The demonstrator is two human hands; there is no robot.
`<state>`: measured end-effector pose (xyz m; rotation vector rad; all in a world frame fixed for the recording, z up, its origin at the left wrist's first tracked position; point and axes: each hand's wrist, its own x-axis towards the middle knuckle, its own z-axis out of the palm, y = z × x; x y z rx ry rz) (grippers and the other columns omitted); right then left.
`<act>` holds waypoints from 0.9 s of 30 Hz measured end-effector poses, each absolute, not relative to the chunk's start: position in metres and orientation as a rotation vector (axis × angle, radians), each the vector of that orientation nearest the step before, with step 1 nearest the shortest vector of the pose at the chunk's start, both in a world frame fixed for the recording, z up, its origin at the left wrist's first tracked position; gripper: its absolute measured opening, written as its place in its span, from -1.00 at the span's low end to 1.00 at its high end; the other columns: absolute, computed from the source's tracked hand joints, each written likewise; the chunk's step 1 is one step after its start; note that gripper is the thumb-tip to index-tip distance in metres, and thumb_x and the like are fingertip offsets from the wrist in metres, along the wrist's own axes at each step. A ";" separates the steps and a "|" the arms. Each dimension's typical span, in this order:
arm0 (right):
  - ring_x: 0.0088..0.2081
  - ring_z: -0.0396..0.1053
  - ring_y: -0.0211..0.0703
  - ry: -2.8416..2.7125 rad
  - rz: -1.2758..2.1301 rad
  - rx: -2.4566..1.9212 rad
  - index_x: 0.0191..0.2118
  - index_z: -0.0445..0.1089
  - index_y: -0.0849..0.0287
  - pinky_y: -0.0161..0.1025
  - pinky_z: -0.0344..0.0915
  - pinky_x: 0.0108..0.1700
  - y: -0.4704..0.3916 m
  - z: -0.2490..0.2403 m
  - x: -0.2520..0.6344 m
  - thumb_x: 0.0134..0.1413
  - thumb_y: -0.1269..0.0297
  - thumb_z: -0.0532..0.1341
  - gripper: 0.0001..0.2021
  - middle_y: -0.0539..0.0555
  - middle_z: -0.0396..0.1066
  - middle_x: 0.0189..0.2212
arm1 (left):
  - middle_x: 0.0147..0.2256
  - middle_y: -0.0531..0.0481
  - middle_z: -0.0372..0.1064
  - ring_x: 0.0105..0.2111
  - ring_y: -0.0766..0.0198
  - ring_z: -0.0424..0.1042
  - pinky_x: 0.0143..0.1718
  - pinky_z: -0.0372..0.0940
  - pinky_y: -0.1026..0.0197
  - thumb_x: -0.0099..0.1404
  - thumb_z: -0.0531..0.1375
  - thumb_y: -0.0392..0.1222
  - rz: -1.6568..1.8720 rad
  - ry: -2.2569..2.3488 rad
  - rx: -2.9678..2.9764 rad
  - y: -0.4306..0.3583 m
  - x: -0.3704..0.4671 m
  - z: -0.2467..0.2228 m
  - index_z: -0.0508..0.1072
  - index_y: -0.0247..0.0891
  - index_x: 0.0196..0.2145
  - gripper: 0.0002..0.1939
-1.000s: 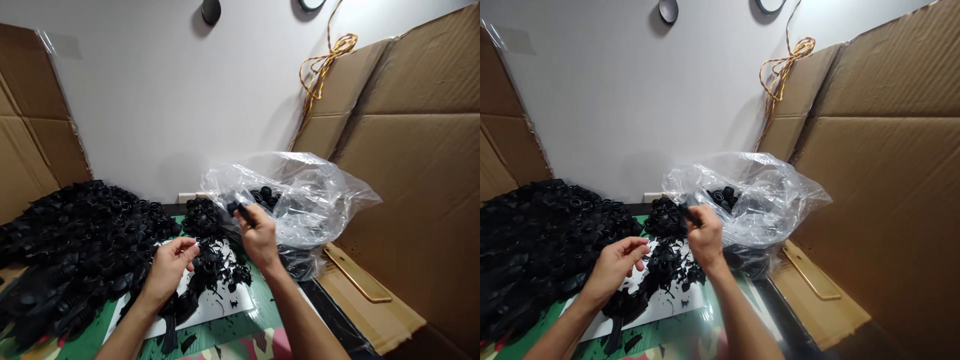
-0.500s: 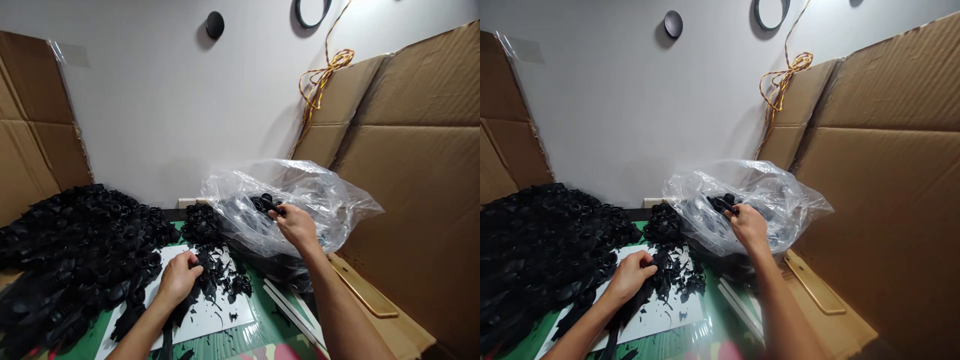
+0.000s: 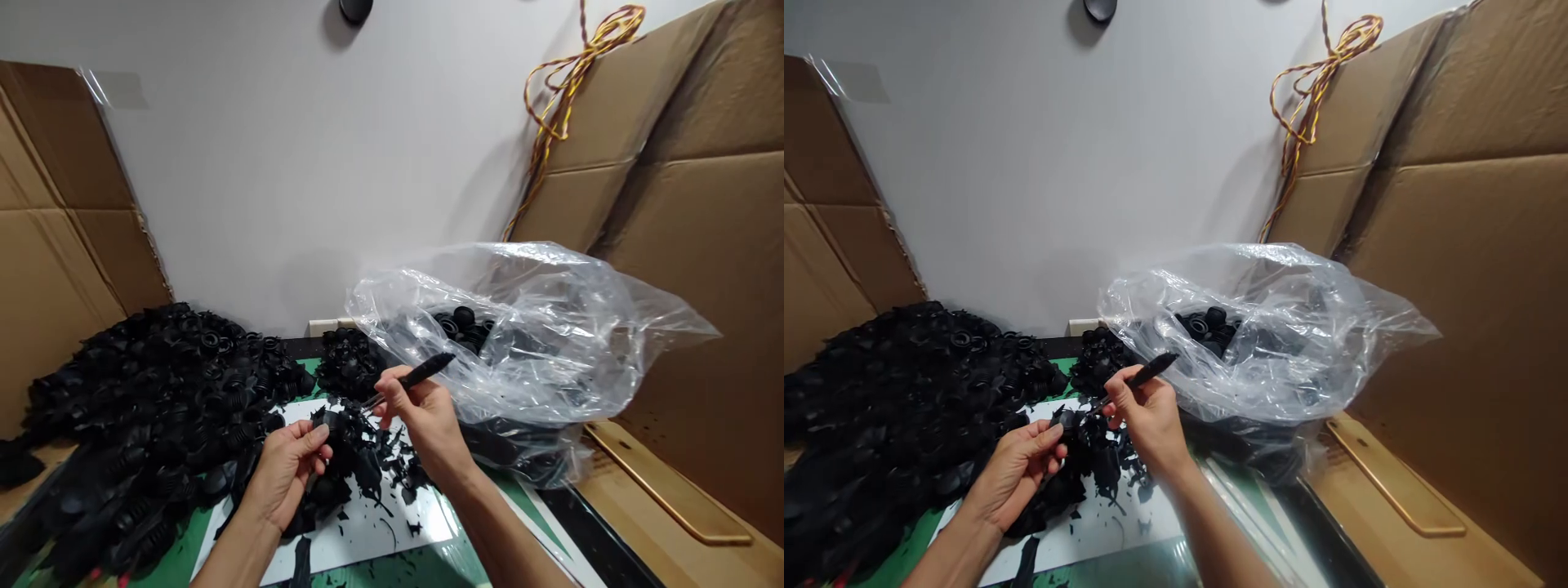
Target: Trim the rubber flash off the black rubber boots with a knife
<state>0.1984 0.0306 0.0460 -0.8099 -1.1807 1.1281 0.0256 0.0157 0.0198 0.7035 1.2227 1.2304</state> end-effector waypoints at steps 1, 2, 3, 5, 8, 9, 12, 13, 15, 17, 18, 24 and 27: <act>-0.57 0.33 -0.22 -1.140 1.194 -0.784 -0.41 0.34 0.17 -0.27 0.28 -0.50 0.031 0.040 0.193 -0.11 -0.01 0.30 -0.68 -0.04 0.32 -0.61 | -0.69 0.01 0.34 -0.72 0.45 0.26 -0.70 0.18 0.42 -0.14 0.35 -0.37 1.245 1.207 0.671 0.016 0.025 0.019 0.37 -0.35 -0.63 -0.81; -0.53 0.36 -0.19 -1.115 1.239 -0.761 -0.40 0.34 0.16 -0.26 0.31 -0.46 0.031 0.035 0.188 -0.14 0.01 0.32 -0.68 -0.03 0.35 -0.59 | -0.68 0.03 0.34 -0.71 0.44 0.28 -0.69 0.20 0.41 -0.14 0.35 -0.40 1.262 1.191 0.641 0.016 0.025 0.019 0.37 -0.35 -0.63 -0.82; -0.50 0.38 -0.17 -1.107 1.263 -0.738 -0.39 0.34 0.16 -0.24 0.33 -0.43 0.031 0.029 0.184 -0.15 0.03 0.33 -0.68 -0.01 0.38 -0.57 | -0.67 0.04 0.33 -0.69 0.42 0.31 -0.69 0.22 0.41 -0.14 0.34 -0.43 1.280 1.176 0.614 0.016 0.025 0.018 0.38 -0.35 -0.63 -0.82; -0.46 0.38 -0.16 -1.135 1.243 -0.709 -0.39 0.34 0.16 -0.23 0.33 -0.41 0.031 0.021 0.181 -0.12 0.05 0.31 -0.71 0.01 0.38 -0.52 | -0.64 0.07 0.32 -0.65 0.39 0.35 -0.68 0.24 0.40 -0.14 0.33 -0.46 1.313 1.151 0.569 0.015 0.025 0.018 0.39 -0.35 -0.62 -0.83; -0.43 0.32 -0.19 -1.264 1.038 -0.752 -0.43 0.32 0.17 -0.25 0.28 -0.38 0.028 0.016 0.183 0.02 0.08 0.22 -0.76 0.02 0.34 -0.46 | -0.62 0.08 0.32 -0.64 0.37 0.37 -0.69 0.25 0.38 -0.11 0.34 -0.43 1.337 1.133 0.531 0.014 0.024 0.017 0.40 -0.35 -0.61 -0.84; -0.42 0.29 -0.19 -1.316 0.957 -0.796 -0.44 0.31 0.17 -0.25 0.25 -0.37 0.027 0.016 0.184 0.07 0.10 0.17 -0.76 0.02 0.31 -0.46 | -0.62 0.07 0.33 -0.65 0.38 0.37 -0.70 0.25 0.38 -0.10 0.35 -0.41 1.339 1.131 0.525 0.014 0.025 0.017 0.41 -0.35 -0.60 -0.85; -0.39 0.28 -0.18 -1.464 0.812 -0.944 -0.40 0.30 0.16 -0.26 0.22 -0.33 0.023 0.017 0.184 0.17 0.20 0.05 -0.80 0.02 0.30 -0.46 | -0.62 0.06 0.34 -0.66 0.38 0.36 -0.71 0.24 0.40 -0.09 0.37 -0.35 1.338 1.126 0.522 0.014 0.027 0.016 0.43 -0.37 -0.58 -0.84; -0.37 0.29 -0.17 -1.519 0.785 -0.972 -0.36 0.32 0.16 -0.25 0.23 -0.31 0.021 0.016 0.182 0.17 0.26 0.05 -0.83 0.03 0.32 -0.44 | -0.62 0.06 0.35 -0.66 0.38 0.36 -0.70 0.25 0.40 -0.10 0.38 -0.34 1.335 1.120 0.524 0.014 0.028 0.016 0.44 -0.37 -0.58 -0.84; -0.32 0.32 -0.14 -1.625 0.719 -0.996 -0.29 0.34 0.15 -0.25 0.23 -0.28 0.019 0.013 0.173 0.08 0.38 0.09 -0.90 0.06 0.34 -0.36 | -0.61 0.04 0.38 -0.65 0.38 0.36 -0.68 0.27 0.40 -0.11 0.38 -0.34 1.324 1.087 0.537 0.013 0.031 0.015 0.46 -0.39 -0.55 -0.84; -0.34 0.32 -0.14 -1.685 0.648 -0.999 -0.31 0.35 0.13 -0.27 0.23 -0.31 0.017 0.007 0.163 -0.04 0.47 0.12 -0.84 0.06 0.34 -0.36 | -0.59 -0.02 0.41 -0.64 0.36 0.37 -0.67 0.29 0.38 -0.10 0.37 -0.36 1.310 1.055 0.546 0.012 0.034 0.015 0.48 -0.42 -0.53 -0.86; -0.38 0.30 -0.16 -1.682 0.622 -0.994 -0.37 0.34 0.13 -0.28 0.22 -0.36 0.017 0.004 0.160 -0.07 0.49 0.12 -0.86 0.04 0.32 -0.41 | -0.59 -0.05 0.43 -0.64 0.35 0.37 -0.68 0.29 0.37 -0.07 0.34 -0.37 1.309 1.055 0.540 0.012 0.035 0.015 0.48 -0.43 -0.53 -0.89; -0.54 0.19 -0.23 -1.511 0.651 -1.134 -0.58 0.17 0.13 -0.32 0.11 -0.49 0.035 -0.010 0.176 -0.01 0.35 0.10 -0.82 -0.05 0.22 -0.61 | -0.71 -0.03 0.35 -0.71 0.37 0.33 -0.73 0.24 0.38 0.18 0.09 -0.41 1.465 1.179 0.356 0.014 0.026 0.025 0.40 -0.37 -0.61 -0.76; -0.53 0.23 -0.17 -1.414 0.686 -1.350 -0.54 0.23 0.15 -0.26 0.16 -0.45 0.046 -0.009 0.193 0.02 0.26 0.09 -0.83 -0.02 0.26 -0.61 | -0.74 0.01 0.29 -0.73 0.37 0.29 -0.74 0.22 0.37 0.22 0.06 -0.36 1.455 1.145 0.337 0.016 0.021 0.030 0.35 -0.33 -0.63 -0.72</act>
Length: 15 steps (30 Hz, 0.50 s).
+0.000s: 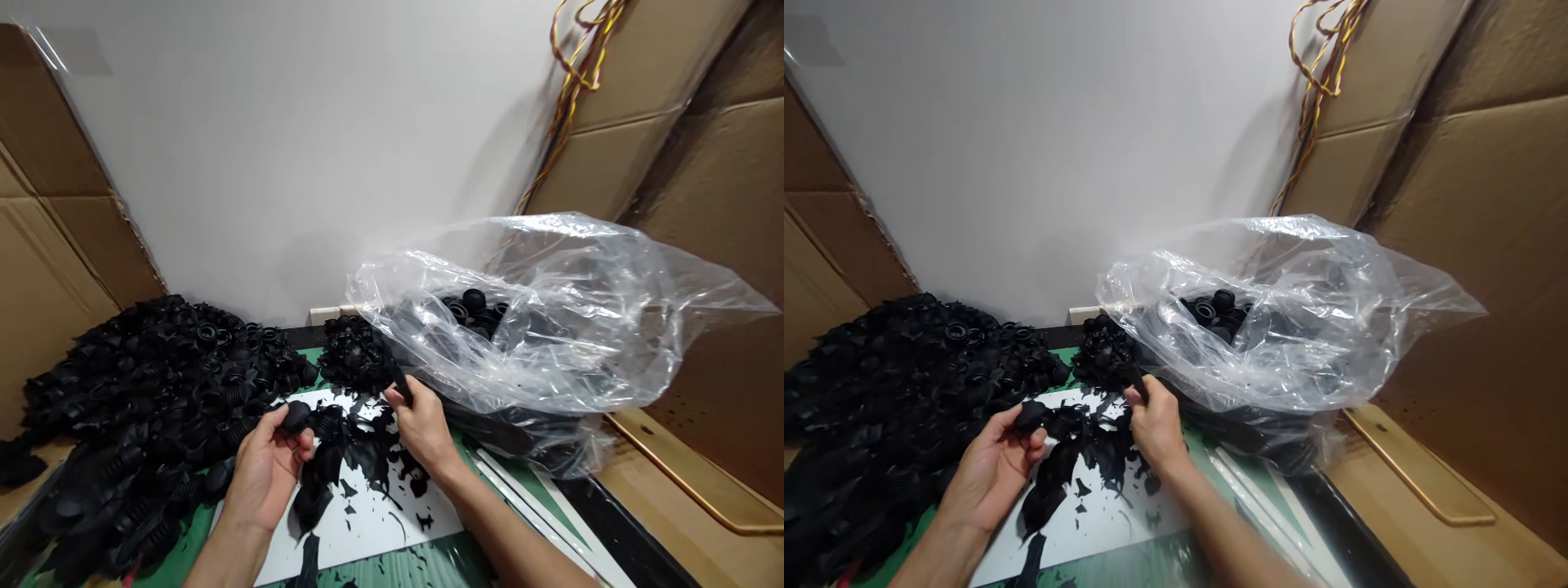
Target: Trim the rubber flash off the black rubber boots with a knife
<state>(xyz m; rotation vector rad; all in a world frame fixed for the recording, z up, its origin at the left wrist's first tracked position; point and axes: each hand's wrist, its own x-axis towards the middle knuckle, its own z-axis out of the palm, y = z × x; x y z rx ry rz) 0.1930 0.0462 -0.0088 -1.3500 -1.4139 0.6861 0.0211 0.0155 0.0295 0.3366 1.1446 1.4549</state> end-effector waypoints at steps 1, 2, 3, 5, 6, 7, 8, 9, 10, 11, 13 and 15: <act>-0.50 0.26 -0.15 -1.433 0.696 -1.353 -0.52 0.27 0.16 -0.24 0.19 -0.42 0.048 -0.008 0.196 0.03 0.26 0.09 -0.83 0.00 0.30 -0.59 | -0.73 0.03 0.28 -0.74 0.36 0.28 -0.74 0.21 0.35 0.21 0.08 -0.35 1.447 1.123 0.342 0.015 0.021 0.030 0.34 -0.32 -0.63 -0.74; -0.46 0.30 -0.12 -1.467 0.711 -1.323 -0.48 0.31 0.18 -0.22 0.21 -0.37 0.048 -0.006 0.196 0.02 0.27 0.10 -0.85 0.03 0.34 -0.54 | -0.71 0.04 0.28 -0.74 0.35 0.28 -0.75 0.20 0.34 0.19 0.10 -0.35 1.438 1.102 0.355 0.015 0.022 0.030 0.34 -0.32 -0.62 -0.77; -0.41 0.33 -0.11 -1.507 0.728 -1.276 -0.42 0.36 0.19 -0.21 0.23 -0.33 0.047 -0.005 0.195 0.01 0.29 0.11 -0.87 0.05 0.38 -0.48 | -0.70 0.05 0.29 -0.74 0.35 0.28 -0.75 0.19 0.33 0.17 0.13 -0.34 1.434 1.083 0.374 0.014 0.023 0.029 0.34 -0.32 -0.61 -0.80; -0.32 0.36 -0.09 -1.552 0.761 -1.187 -0.31 0.41 0.18 -0.20 0.25 -0.26 0.043 -0.002 0.191 -0.03 0.32 0.14 -0.85 0.08 0.42 -0.37 | -0.66 0.06 0.31 -0.73 0.36 0.29 -0.75 0.18 0.33 0.11 0.20 -0.33 1.431 1.057 0.428 0.013 0.025 0.028 0.36 -0.33 -0.57 -0.87; -0.30 0.37 -0.08 -1.548 0.767 -1.162 -0.28 0.42 0.17 -0.21 0.25 -0.24 0.041 0.000 0.189 -0.04 0.34 0.16 -0.83 0.08 0.42 -0.34 | -0.64 0.07 0.31 -0.71 0.36 0.29 -0.74 0.19 0.34 0.09 0.23 -0.32 1.423 1.048 0.457 0.013 0.026 0.027 0.37 -0.33 -0.56 -0.88; -0.29 0.36 -0.09 -1.530 0.768 -1.149 -0.28 0.43 0.16 -0.21 0.25 -0.24 0.039 0.001 0.187 -0.05 0.33 0.17 -0.83 0.08 0.41 -0.33 | -0.64 0.07 0.31 -0.70 0.36 0.30 -0.73 0.19 0.35 0.06 0.27 -0.31 1.415 1.043 0.484 0.012 0.026 0.026 0.38 -0.34 -0.54 -0.88; -0.30 0.36 -0.09 -1.501 0.769 -1.144 -0.30 0.44 0.16 -0.21 0.26 -0.25 0.038 0.002 0.186 -0.04 0.32 0.18 -0.85 0.08 0.40 -0.34 | -0.63 0.08 0.30 -0.68 0.36 0.31 -0.72 0.21 0.35 0.03 0.30 -0.30 1.406 1.043 0.508 0.012 0.026 0.026 0.39 -0.34 -0.53 -0.87; -0.32 0.35 -0.10 -1.468 0.774 -1.138 -0.33 0.44 0.16 -0.22 0.25 -0.27 0.038 0.003 0.187 -0.03 0.29 0.18 -0.87 0.07 0.39 -0.37 | -0.63 0.08 0.30 -0.66 0.36 0.33 -0.71 0.23 0.35 -0.01 0.34 -0.30 1.392 1.049 0.530 0.011 0.026 0.025 0.40 -0.34 -0.52 -0.84; -0.36 0.33 -0.11 -1.432 0.791 -1.132 -0.38 0.44 0.17 -0.22 0.25 -0.30 0.037 0.004 0.188 -0.01 0.25 0.18 -0.86 0.06 0.37 -0.41 | -0.62 0.09 0.31 -0.65 0.35 0.34 -0.70 0.25 0.35 -0.06 0.36 -0.31 1.374 1.061 0.549 0.011 0.026 0.025 0.41 -0.35 -0.51 -0.82; -0.40 0.31 -0.13 -1.389 0.825 -1.121 -0.41 0.44 0.18 -0.23 0.23 -0.34 0.038 0.005 0.189 0.01 0.20 0.17 -0.83 0.05 0.35 -0.46 | -0.61 0.09 0.32 -0.64 0.35 0.36 -0.69 0.26 0.36 -0.10 0.39 -0.33 1.355 1.077 0.565 0.011 0.026 0.024 0.42 -0.35 -0.51 -0.79; -0.48 0.25 -0.18 -1.283 0.933 -1.077 -0.43 0.44 0.19 -0.25 0.20 -0.42 0.039 0.007 0.193 0.02 0.11 0.16 -0.75 0.02 0.31 -0.53 | -0.59 0.08 0.34 -0.64 0.36 0.38 -0.66 0.29 0.37 -0.16 0.41 -0.36 1.316 1.115 0.598 0.011 0.027 0.023 0.45 -0.36 -0.48 -0.75; -0.50 0.22 -0.21 -1.186 1.018 -1.006 -0.43 0.44 0.20 -0.27 0.18 -0.43 0.039 0.010 0.197 0.03 0.04 0.16 -0.69 0.02 0.32 -0.55 | -0.57 0.06 0.38 -0.63 0.38 0.38 -0.62 0.31 0.40 -0.17 0.42 -0.36 1.279 1.145 0.638 0.010 0.027 0.022 0.48 -0.39 -0.46 -0.73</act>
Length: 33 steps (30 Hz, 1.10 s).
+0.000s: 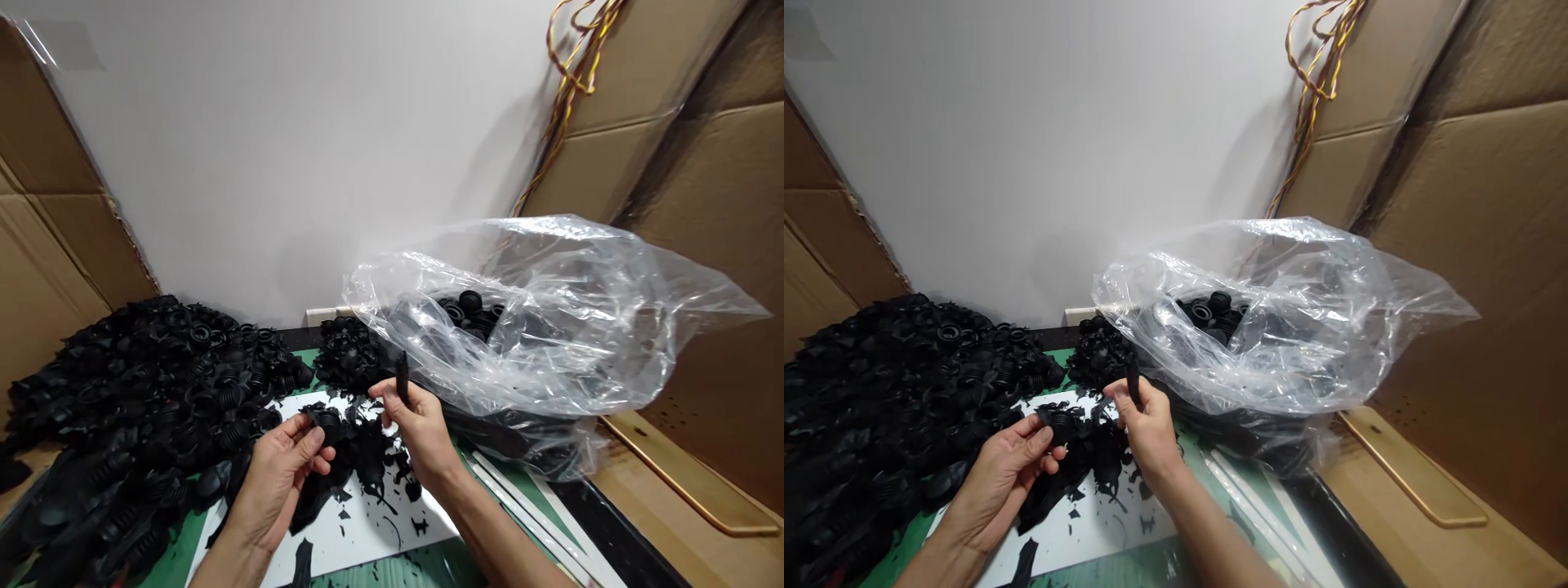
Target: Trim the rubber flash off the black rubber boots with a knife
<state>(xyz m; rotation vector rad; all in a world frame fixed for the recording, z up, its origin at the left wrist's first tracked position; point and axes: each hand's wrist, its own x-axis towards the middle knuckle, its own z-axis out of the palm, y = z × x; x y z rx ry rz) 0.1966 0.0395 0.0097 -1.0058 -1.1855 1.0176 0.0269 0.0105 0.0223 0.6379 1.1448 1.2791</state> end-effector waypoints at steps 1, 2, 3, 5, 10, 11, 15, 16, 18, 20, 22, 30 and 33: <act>-0.50 0.21 -0.22 -1.162 1.028 -0.972 -0.43 0.45 0.20 -0.27 0.19 -0.42 0.040 0.011 0.198 0.04 0.02 0.15 -0.67 0.03 0.33 -0.53 | -0.55 0.03 0.41 -0.62 0.39 0.39 -0.60 0.32 0.41 -0.17 0.43 -0.34 1.265 1.152 0.659 0.010 0.027 0.022 0.49 -0.40 -0.44 -0.72; -0.49 0.20 -0.23 -1.158 1.026 -0.945 -0.44 0.45 0.20 -0.28 0.18 -0.42 0.040 0.012 0.199 0.05 -0.01 0.15 -0.65 0.03 0.33 -0.52 | -0.52 0.01 0.43 -0.61 0.39 0.40 -0.58 0.33 0.41 -0.17 0.43 -0.32 1.254 1.157 0.680 0.010 0.027 0.021 0.51 -0.40 -0.42 -0.71; -0.50 0.18 -0.24 -1.164 1.031 -0.924 -0.45 0.45 0.20 -0.29 0.17 -0.44 0.040 0.012 0.200 0.05 -0.03 0.14 -0.62 0.02 0.31 -0.53 | -0.50 0.00 0.45 -0.58 0.38 0.42 -0.56 0.34 0.41 -0.18 0.43 -0.30 1.248 1.161 0.692 0.010 0.027 0.021 0.52 -0.41 -0.42 -0.69; -0.59 0.09 -0.30 -1.144 1.108 -0.881 -0.47 0.42 0.20 -0.33 0.09 -0.55 0.040 0.012 0.200 0.03 -0.09 0.14 -0.59 -0.04 0.20 -0.62 | -0.51 0.00 0.46 -0.56 0.37 0.44 -0.53 0.35 0.41 -0.21 0.45 -0.29 1.255 1.183 0.684 0.010 0.027 0.019 0.53 -0.40 -0.45 -0.70; -0.68 0.09 -0.34 -0.987 1.349 -0.738 -0.49 0.27 0.16 -0.36 0.09 -0.62 0.036 0.008 0.193 -0.06 -0.06 0.25 -0.64 -0.12 0.13 -0.70 | -0.57 -0.01 0.47 -0.56 0.36 0.44 -0.49 0.36 0.41 -0.26 0.46 -0.30 1.265 1.229 0.667 0.009 0.028 0.017 0.53 -0.40 -0.50 -0.70; -0.65 0.16 -0.31 -0.985 1.376 -0.725 -0.45 0.28 0.16 -0.33 0.16 -0.58 0.035 0.007 0.191 -0.08 -0.02 0.28 -0.67 -0.10 0.19 -0.67 | -0.57 -0.03 0.47 -0.56 0.36 0.44 -0.49 0.35 0.41 -0.27 0.46 -0.29 1.272 1.237 0.670 0.009 0.028 0.018 0.53 -0.41 -0.49 -0.69; -0.58 0.24 -0.24 -1.086 1.328 -0.756 -0.41 0.29 0.15 -0.26 0.24 -0.49 0.031 0.008 0.187 -0.05 -0.01 0.26 -0.68 -0.06 0.26 -0.60 | -0.62 -0.03 0.45 -0.60 0.33 0.42 -0.55 0.32 0.37 -0.34 0.46 -0.28 1.338 1.314 0.662 0.007 0.032 0.020 0.50 -0.41 -0.55 -0.68; -0.56 0.23 -0.25 -1.147 1.235 -0.791 -0.44 0.28 0.16 -0.27 0.22 -0.47 0.030 0.008 0.188 0.00 -0.01 0.22 -0.69 -0.05 0.25 -0.59 | -0.65 -0.02 0.44 -0.62 0.32 0.41 -0.56 0.31 0.35 -0.35 0.46 -0.28 1.348 1.332 0.674 0.006 0.033 0.020 0.49 -0.40 -0.56 -0.68; -0.51 0.22 -0.24 -1.282 1.022 -0.881 -0.49 0.27 0.17 -0.27 0.20 -0.43 0.028 0.008 0.189 0.08 0.02 0.15 -0.69 -0.03 0.24 -0.56 | -0.70 0.01 0.40 -0.66 0.34 0.36 -0.60 0.26 0.34 -0.34 0.45 -0.25 1.353 1.370 0.734 0.005 0.034 0.019 0.46 -0.36 -0.59 -0.69; -0.44 0.26 -0.20 -1.399 0.889 -0.958 -0.46 0.31 0.17 -0.27 0.21 -0.37 0.027 0.008 0.189 0.14 0.11 0.10 -0.73 0.01 0.29 -0.51 | -0.74 0.06 0.35 -0.70 0.37 0.28 -0.64 0.19 0.34 -0.30 0.43 -0.21 1.330 1.415 0.837 0.004 0.036 0.016 0.45 -0.34 -0.62 -0.73; -0.39 0.30 -0.16 -1.503 0.841 -1.003 -0.39 0.36 0.16 -0.26 0.23 -0.33 0.025 0.008 0.185 0.15 0.22 0.07 -0.81 0.04 0.35 -0.45 | -0.76 0.10 0.29 -0.72 0.39 0.20 -0.66 0.12 0.33 -0.26 0.39 -0.19 1.283 1.463 0.968 0.002 0.037 0.014 0.45 -0.32 -0.64 -0.78; -0.51 0.19 -0.23 -1.531 0.760 -1.119 -0.65 0.17 0.14 -0.31 0.12 -0.46 0.026 0.000 0.151 -0.08 0.39 0.13 -0.79 -0.05 0.19 -0.60 | -0.57 0.06 0.28 -0.55 0.28 0.26 -0.51 0.15 0.28 0.03 0.17 -0.29 1.306 1.607 1.737 -0.004 0.041 0.008 0.39 -0.19 -0.63 -0.87; -0.54 0.18 -0.24 -1.471 0.762 -1.181 -0.64 0.19 0.14 -0.32 0.12 -0.49 0.038 -0.002 0.156 -0.09 0.36 0.11 -0.81 -0.05 0.23 -0.63 | -0.55 0.04 0.29 -0.53 0.25 0.29 -0.49 0.17 0.26 0.05 0.17 -0.32 1.345 1.554 1.876 -0.009 0.042 0.010 0.38 -0.17 -0.61 -0.87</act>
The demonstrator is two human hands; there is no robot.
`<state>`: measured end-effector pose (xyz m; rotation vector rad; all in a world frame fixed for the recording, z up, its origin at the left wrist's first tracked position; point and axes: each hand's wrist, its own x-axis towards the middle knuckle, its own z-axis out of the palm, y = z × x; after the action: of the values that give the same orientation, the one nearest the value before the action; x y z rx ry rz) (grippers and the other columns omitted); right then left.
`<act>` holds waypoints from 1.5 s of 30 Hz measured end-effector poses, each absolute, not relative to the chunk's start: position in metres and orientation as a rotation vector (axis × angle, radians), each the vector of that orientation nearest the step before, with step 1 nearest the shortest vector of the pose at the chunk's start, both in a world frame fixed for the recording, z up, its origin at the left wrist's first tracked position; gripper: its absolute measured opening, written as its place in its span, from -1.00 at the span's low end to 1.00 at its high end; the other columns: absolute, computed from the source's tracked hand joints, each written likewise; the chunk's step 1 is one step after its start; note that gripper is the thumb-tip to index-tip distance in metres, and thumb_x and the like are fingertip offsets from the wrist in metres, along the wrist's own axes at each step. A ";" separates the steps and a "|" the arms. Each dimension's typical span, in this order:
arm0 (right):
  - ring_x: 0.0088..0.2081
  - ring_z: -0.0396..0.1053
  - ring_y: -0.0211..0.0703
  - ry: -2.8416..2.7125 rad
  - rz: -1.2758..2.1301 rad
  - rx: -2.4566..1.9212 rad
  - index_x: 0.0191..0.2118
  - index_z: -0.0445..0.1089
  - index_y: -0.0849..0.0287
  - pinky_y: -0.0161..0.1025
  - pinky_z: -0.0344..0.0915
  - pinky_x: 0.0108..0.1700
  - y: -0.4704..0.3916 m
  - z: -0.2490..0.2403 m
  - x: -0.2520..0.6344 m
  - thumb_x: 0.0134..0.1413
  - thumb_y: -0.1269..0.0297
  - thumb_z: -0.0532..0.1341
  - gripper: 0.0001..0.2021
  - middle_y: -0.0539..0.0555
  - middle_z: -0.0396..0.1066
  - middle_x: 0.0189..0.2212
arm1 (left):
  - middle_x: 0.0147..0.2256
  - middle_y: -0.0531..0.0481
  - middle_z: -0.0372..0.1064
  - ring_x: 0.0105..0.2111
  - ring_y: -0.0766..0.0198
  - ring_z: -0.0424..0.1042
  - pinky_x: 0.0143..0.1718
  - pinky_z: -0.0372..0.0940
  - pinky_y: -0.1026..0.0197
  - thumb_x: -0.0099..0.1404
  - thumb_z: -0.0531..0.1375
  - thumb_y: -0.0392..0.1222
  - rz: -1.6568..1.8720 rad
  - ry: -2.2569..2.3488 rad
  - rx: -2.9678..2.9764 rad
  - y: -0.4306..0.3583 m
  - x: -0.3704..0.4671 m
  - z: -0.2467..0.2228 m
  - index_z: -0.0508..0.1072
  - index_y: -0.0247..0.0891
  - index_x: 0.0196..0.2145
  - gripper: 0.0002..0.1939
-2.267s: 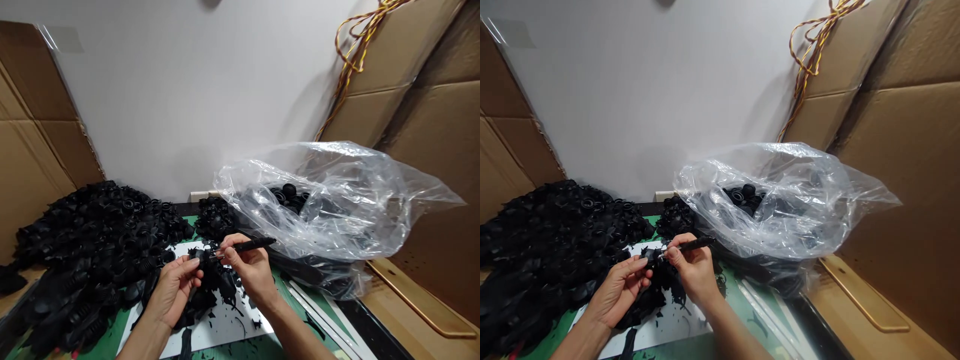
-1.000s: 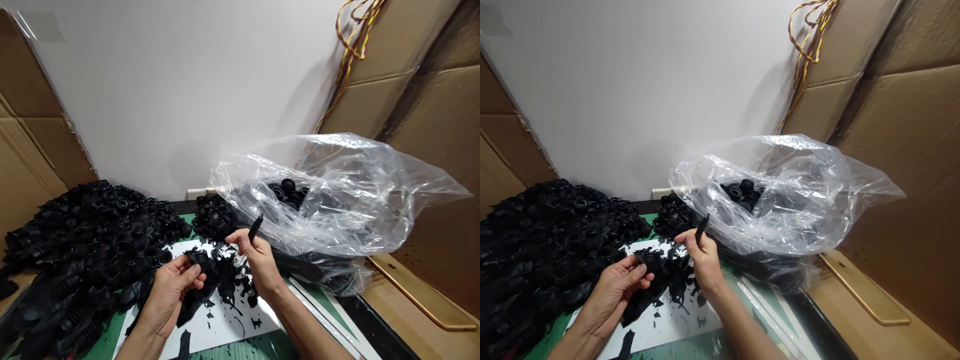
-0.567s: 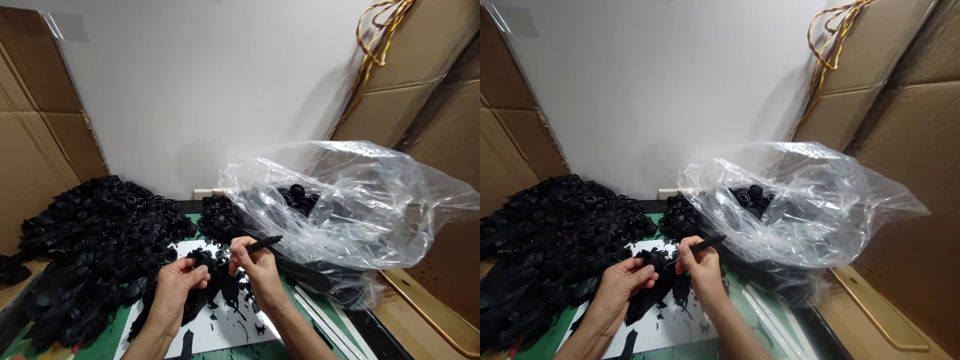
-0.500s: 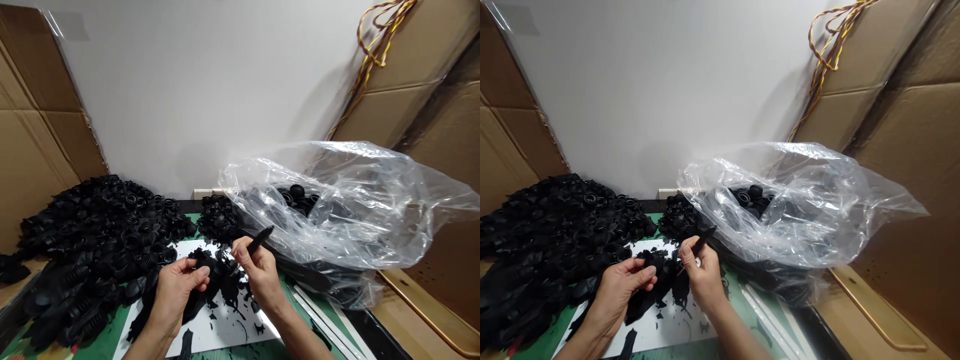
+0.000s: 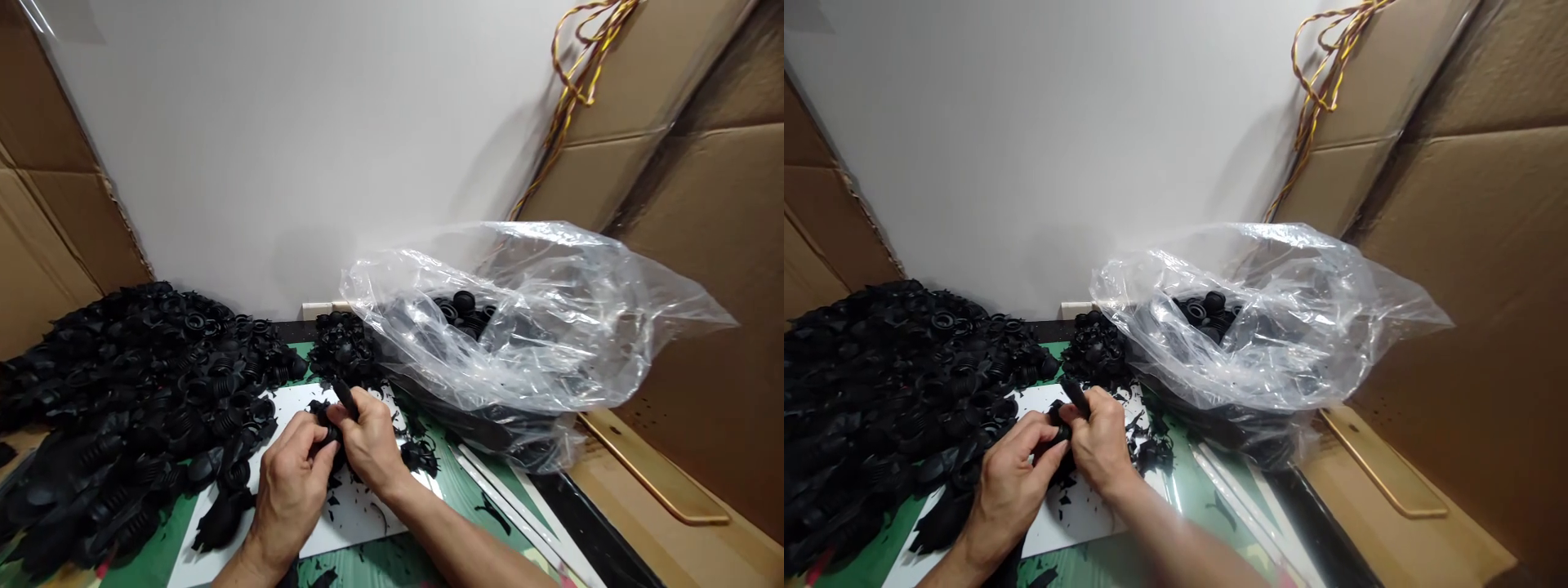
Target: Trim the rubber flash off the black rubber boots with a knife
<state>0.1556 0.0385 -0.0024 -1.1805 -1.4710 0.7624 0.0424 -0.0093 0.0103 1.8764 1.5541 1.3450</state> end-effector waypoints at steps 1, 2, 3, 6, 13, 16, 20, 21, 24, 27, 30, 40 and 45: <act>-0.55 0.18 -0.23 -1.442 0.739 -1.226 -0.64 0.20 0.14 -0.31 0.12 -0.49 0.045 -0.004 0.161 -0.08 0.34 0.10 -0.82 -0.04 0.25 -0.63 | -0.54 0.03 0.31 -0.51 0.24 0.31 -0.47 0.18 0.26 0.05 0.17 -0.33 1.365 1.519 1.882 -0.011 0.044 0.012 0.38 -0.17 -0.60 -0.87; -0.56 0.18 -0.22 -1.370 0.681 -1.307 -0.63 0.20 0.13 -0.30 0.12 -0.50 0.051 -0.005 0.168 -0.09 0.31 0.10 -0.83 -0.03 0.26 -0.65 | -0.51 0.01 0.35 -0.47 0.22 0.34 -0.42 0.21 0.25 0.05 0.17 -0.34 1.369 1.461 1.879 -0.013 0.045 0.013 0.38 -0.17 -0.61 -0.86; -0.57 0.18 -0.21 -1.318 0.650 -1.352 -0.61 0.21 0.13 -0.29 0.11 -0.51 0.057 -0.006 0.175 -0.06 0.29 0.07 -0.82 -0.02 0.26 -0.66 | -0.49 0.00 0.38 -0.44 0.20 0.36 -0.39 0.22 0.25 0.05 0.17 -0.35 1.383 1.407 1.856 -0.014 0.046 0.015 0.39 -0.16 -0.61 -0.85; -0.56 0.19 -0.17 -1.270 0.599 -1.396 -0.59 0.21 0.14 -0.26 0.11 -0.49 0.069 -0.010 0.193 -0.01 0.18 0.05 -0.76 0.01 0.27 -0.65 | -0.44 0.00 0.44 -0.40 0.19 0.39 -0.34 0.26 0.24 0.04 0.20 -0.31 1.413 1.356 1.632 -0.010 0.047 0.016 0.46 -0.18 -0.55 -0.92; -0.50 0.26 -0.17 -1.433 0.668 -1.283 -0.58 0.28 0.17 -0.29 0.16 -0.44 0.063 -0.010 0.186 -0.04 0.18 0.11 -0.78 -0.01 0.31 -0.60 | -0.48 0.01 0.49 -0.44 0.23 0.41 -0.35 0.31 0.24 -0.14 0.34 -0.24 1.395 1.338 1.130 0.006 0.037 0.010 0.52 -0.29 -0.47 -0.81; -0.45 0.31 -0.13 -1.453 0.725 -1.262 -0.53 0.31 0.17 -0.26 0.20 -0.37 0.062 -0.011 0.185 -0.05 0.23 0.12 -0.84 0.02 0.36 -0.54 | -0.52 0.03 0.49 -0.47 0.27 0.40 -0.38 0.31 0.28 -0.16 0.36 -0.25 1.403 1.365 1.059 0.005 0.036 0.010 0.52 -0.30 -0.47 -0.79; -0.33 0.37 -0.05 -1.404 0.795 -1.240 -0.41 0.34 0.17 -0.19 0.25 -0.25 0.062 -0.013 0.187 -0.05 0.26 0.14 -0.89 0.08 0.44 -0.40 | -0.54 0.06 0.47 -0.51 0.34 0.39 -0.42 0.30 0.34 -0.17 0.37 -0.28 1.440 1.364 1.043 0.006 0.037 0.011 0.51 -0.31 -0.48 -0.79; -0.32 0.37 -0.05 -1.391 0.804 -1.247 -0.40 0.34 0.17 -0.17 0.25 -0.23 0.062 -0.012 0.187 -0.05 0.26 0.14 -0.89 0.08 0.45 -0.39 | -0.55 0.07 0.46 -0.52 0.35 0.38 -0.43 0.30 0.35 -0.17 0.37 -0.29 1.449 1.361 1.039 0.006 0.037 0.011 0.50 -0.32 -0.49 -0.80; -0.38 0.35 -0.08 -1.355 0.793 -1.299 -0.45 0.28 0.16 -0.19 0.23 -0.28 0.060 -0.011 0.188 -0.06 0.26 0.15 -0.91 0.04 0.41 -0.46 | -0.54 0.07 0.45 -0.54 0.37 0.37 -0.49 0.30 0.36 -0.16 0.38 -0.27 1.482 1.330 0.982 0.006 0.039 0.014 0.48 -0.32 -0.41 -0.72; -0.46 0.28 -0.16 -1.338 0.788 -1.266 -0.47 0.23 0.15 -0.25 0.20 -0.37 0.058 -0.009 0.188 -0.04 0.22 0.15 -0.87 -0.02 0.33 -0.53 | -0.53 0.11 0.43 -0.56 0.36 0.39 -0.53 0.32 0.35 -0.13 0.39 -0.26 1.492 1.268 0.886 0.005 0.040 0.018 0.43 -0.27 -0.18 -0.51; -0.47 0.25 -0.19 -1.357 0.831 -1.112 -0.42 0.30 0.18 -0.28 0.19 -0.39 0.055 -0.008 0.186 0.02 0.19 0.14 -0.84 -0.02 0.31 -0.52 | -0.54 0.10 0.41 -0.58 0.37 0.39 -0.56 0.34 0.36 -0.07 0.37 -0.25 1.461 1.216 0.788 0.004 0.040 0.019 0.42 -0.29 -0.13 -0.51; -0.36 0.30 -0.18 -1.476 0.954 -0.945 -0.44 0.38 0.17 -0.29 0.23 -0.31 0.030 -0.003 0.156 -0.18 0.42 0.25 -0.92 0.00 0.32 -0.43 | -0.55 -0.05 0.45 -0.63 0.35 0.38 -0.72 0.25 0.38 -0.01 0.31 -0.42 1.459 1.174 0.521 0.011 0.035 0.014 0.47 -0.39 -0.38 -0.82; -0.45 0.25 -0.23 -1.391 0.914 -0.896 -0.52 0.35 0.16 -0.32 0.19 -0.41 0.029 -0.009 0.149 -0.12 0.44 0.16 -0.93 -0.02 0.24 -0.50 | -0.54 -0.08 0.45 -0.60 0.31 0.40 -0.77 0.14 0.41 -0.05 0.37 -0.20 1.385 1.158 0.625 0.009 0.034 0.014 0.47 -0.40 -0.46 -0.77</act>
<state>0.1491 0.0290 -0.0088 -0.8956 -1.3908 0.9141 0.0345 0.0092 0.0139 0.6247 1.1582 1.3852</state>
